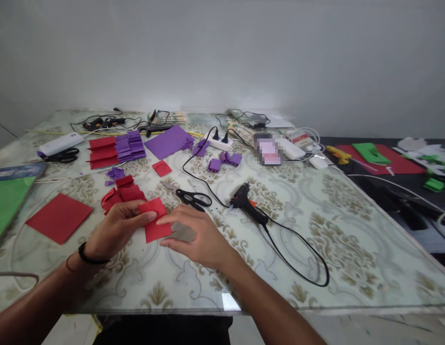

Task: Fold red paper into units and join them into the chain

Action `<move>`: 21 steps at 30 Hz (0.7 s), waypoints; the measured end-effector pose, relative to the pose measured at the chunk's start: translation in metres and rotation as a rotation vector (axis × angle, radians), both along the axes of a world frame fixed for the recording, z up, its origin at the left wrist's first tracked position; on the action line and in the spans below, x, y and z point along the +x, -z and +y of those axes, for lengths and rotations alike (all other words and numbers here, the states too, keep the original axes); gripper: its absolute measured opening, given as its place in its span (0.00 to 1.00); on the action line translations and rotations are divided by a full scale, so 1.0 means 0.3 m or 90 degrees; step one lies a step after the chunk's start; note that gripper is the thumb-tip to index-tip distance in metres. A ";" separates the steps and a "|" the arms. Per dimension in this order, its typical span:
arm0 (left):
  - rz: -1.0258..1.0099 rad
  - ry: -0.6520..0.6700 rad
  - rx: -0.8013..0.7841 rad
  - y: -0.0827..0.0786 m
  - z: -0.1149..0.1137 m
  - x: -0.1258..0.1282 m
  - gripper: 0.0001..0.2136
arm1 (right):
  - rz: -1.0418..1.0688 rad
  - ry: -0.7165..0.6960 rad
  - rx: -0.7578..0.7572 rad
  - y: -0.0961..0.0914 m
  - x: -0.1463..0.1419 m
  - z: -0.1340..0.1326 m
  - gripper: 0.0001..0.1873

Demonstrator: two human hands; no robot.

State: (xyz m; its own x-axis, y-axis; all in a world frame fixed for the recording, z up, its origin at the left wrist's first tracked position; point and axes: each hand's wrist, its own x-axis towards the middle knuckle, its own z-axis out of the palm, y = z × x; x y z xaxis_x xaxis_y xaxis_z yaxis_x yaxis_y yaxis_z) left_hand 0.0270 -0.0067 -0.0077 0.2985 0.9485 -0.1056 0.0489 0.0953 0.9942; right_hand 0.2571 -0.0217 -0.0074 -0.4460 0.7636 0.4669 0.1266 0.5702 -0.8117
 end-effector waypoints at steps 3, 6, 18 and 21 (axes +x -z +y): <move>-0.002 0.031 -0.016 -0.014 -0.009 0.009 0.13 | 0.032 0.003 0.021 0.005 -0.008 0.002 0.07; 0.001 0.043 -0.002 -0.038 -0.018 0.016 0.14 | 0.038 0.001 -0.002 0.005 -0.010 0.003 0.06; -0.037 -0.010 0.063 -0.030 -0.029 0.026 0.15 | 0.046 -0.014 -0.075 0.011 -0.001 0.001 0.05; -0.015 -0.006 0.111 -0.025 -0.035 0.027 0.09 | 0.063 -0.005 -0.088 0.015 0.001 0.003 0.05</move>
